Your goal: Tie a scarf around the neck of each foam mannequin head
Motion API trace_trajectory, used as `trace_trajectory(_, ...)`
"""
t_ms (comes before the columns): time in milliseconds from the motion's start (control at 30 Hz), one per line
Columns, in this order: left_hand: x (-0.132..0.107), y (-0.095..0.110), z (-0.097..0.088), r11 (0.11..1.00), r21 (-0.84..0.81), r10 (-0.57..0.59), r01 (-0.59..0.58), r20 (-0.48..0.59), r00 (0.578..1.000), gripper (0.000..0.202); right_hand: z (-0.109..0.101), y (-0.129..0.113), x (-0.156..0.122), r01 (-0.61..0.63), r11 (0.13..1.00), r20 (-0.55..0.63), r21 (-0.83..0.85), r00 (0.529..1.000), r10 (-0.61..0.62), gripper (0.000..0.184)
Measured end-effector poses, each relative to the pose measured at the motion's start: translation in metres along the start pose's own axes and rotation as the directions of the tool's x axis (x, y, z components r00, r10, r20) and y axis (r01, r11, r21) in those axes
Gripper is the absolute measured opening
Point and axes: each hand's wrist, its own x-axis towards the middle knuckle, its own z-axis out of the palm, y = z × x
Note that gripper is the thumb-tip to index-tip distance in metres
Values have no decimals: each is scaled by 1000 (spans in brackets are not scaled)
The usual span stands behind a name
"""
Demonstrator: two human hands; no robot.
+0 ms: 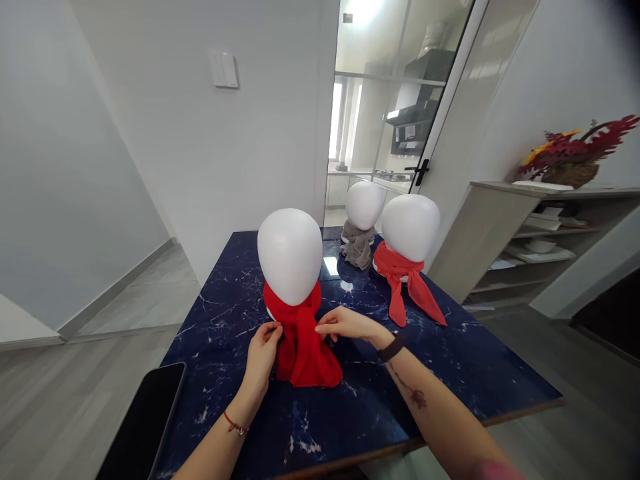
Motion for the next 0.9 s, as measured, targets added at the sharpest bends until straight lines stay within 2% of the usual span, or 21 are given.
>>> trace_trajectory(33,2,-1,-2,1000,-3,18,-18,-73,997,22,-9,3,-1,0,999,-56,42,998,2,35)
trace_trajectory(67,5,-2,-5,999,-11,42,-44,-154,987,20,-17,8,0,9,998,-201,61,980,3,33)
trace_trajectory(100,8,-4,-7,997,-18,67,-73,-227,972,20,-21,14,2,21,998,-397,52,918,2,31)
trace_trajectory(133,13,-6,-9,995,-19,91,-100,-286,954,21,-23,21,6,21,1000,-580,9,814,-12,27)
trace_trajectory(167,18,-8,-10,993,-11,108,-118,-330,938,23,-21,28,11,7,999,-706,-49,707,-40,24)
trace_trajectory(200,25,-9,-10,992,3,117,-125,-358,926,24,-18,35,17,-13,994,-770,-108,634,-75,20)
trace_trajectory(233,32,-10,-9,992,20,120,-122,-375,919,25,-12,41,22,-38,986,-785,-165,610,-108,19)
trace_trajectory(267,40,-9,-8,992,41,123,-116,-384,915,26,-7,45,27,-68,973,-769,-223,626,-132,19)
trace_trajectory(333,57,-6,-3,989,85,144,-121,-389,910,28,4,49,34,-119,934,-704,-337,691,-166,23)
trace_trajectory(400,72,-1,1,978,122,201,-167,-368,908,30,10,49,36,-161,882,-647,-442,739,-189,28)
trace_trajectory(467,81,3,2,960,166,269,-225,-331,905,30,11,48,35,-187,844,-618,-502,760,-199,31)
trace_trajectory(633,82,0,-3,929,241,340,-282,-246,908,26,14,39,35,-248,795,-614,-554,766,-189,33)
trace_trajectory(733,80,-4,-3,909,247,378,-336,-142,915,27,22,30,43,-300,780,-630,-549,762,-150,33)
trace_trajectory(833,80,-5,-2,884,254,405,-392,2,914,26,28,25,51,-320,811,-650,-489,754,-94,33)
trace_trajectory(900,77,-2,0,857,284,435,-430,50,899,25,29,25,53,-296,855,-658,-426,750,-69,31)
